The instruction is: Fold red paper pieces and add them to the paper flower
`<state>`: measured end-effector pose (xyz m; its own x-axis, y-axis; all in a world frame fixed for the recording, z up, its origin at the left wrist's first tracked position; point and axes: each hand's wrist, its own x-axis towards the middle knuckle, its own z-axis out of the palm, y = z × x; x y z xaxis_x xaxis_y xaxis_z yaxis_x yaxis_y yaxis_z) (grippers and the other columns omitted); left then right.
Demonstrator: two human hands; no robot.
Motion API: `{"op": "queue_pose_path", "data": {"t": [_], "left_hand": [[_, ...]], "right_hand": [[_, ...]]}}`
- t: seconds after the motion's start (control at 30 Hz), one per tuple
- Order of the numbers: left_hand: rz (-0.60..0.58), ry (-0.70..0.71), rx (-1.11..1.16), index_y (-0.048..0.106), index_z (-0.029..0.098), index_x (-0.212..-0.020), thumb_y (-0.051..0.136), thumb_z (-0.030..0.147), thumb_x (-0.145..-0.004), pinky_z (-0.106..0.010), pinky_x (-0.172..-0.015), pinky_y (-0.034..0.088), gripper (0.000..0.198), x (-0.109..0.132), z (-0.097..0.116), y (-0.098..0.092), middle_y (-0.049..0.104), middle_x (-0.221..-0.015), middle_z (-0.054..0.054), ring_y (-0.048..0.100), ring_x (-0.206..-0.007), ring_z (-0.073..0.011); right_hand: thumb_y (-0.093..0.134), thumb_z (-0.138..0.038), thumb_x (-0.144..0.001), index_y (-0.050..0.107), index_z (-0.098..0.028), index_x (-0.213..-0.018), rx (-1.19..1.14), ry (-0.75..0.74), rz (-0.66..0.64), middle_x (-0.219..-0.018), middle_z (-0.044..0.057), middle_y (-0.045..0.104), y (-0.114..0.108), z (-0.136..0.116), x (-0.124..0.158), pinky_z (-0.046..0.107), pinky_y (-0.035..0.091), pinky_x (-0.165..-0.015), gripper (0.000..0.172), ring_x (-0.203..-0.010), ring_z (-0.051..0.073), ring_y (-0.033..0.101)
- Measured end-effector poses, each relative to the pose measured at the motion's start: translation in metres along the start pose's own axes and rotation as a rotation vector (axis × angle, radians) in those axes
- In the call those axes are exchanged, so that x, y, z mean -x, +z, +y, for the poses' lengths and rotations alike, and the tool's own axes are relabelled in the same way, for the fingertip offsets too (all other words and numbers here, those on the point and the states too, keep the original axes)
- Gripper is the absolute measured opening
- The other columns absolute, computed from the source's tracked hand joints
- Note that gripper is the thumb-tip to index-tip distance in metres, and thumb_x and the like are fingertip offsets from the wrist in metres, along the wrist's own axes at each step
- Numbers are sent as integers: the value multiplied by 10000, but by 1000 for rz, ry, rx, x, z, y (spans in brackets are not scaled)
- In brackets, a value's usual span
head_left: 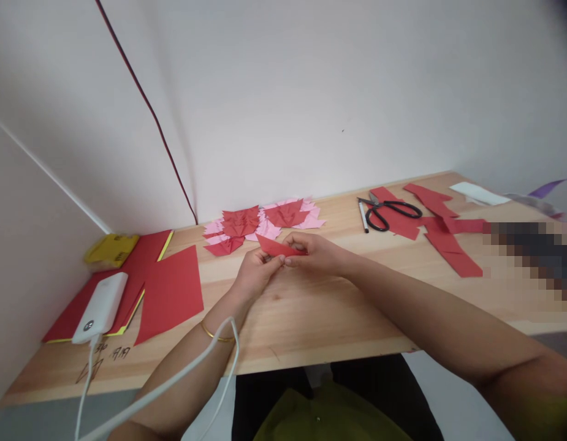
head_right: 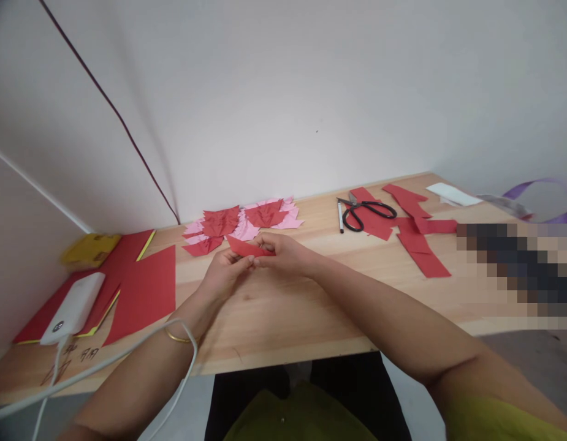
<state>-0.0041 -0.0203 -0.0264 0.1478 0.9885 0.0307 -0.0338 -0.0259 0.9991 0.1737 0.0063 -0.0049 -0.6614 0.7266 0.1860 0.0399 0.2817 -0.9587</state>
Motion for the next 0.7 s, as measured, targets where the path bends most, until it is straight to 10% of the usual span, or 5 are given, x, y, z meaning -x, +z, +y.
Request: {"op": "queue_pose_path", "data": {"t": [0.7], "left_hand": [[112,-83,304,639,113,-670,763,255,-585,-232,-574,445,206,-6,11,-4,620,-594,-19,536,-527,-86]], "right_hand": [[638,-285,-728,561,-188,-947,65,113,35,-755,-2,668,-26,-7,3,274,455,-699,252,-737,140,622]]}}
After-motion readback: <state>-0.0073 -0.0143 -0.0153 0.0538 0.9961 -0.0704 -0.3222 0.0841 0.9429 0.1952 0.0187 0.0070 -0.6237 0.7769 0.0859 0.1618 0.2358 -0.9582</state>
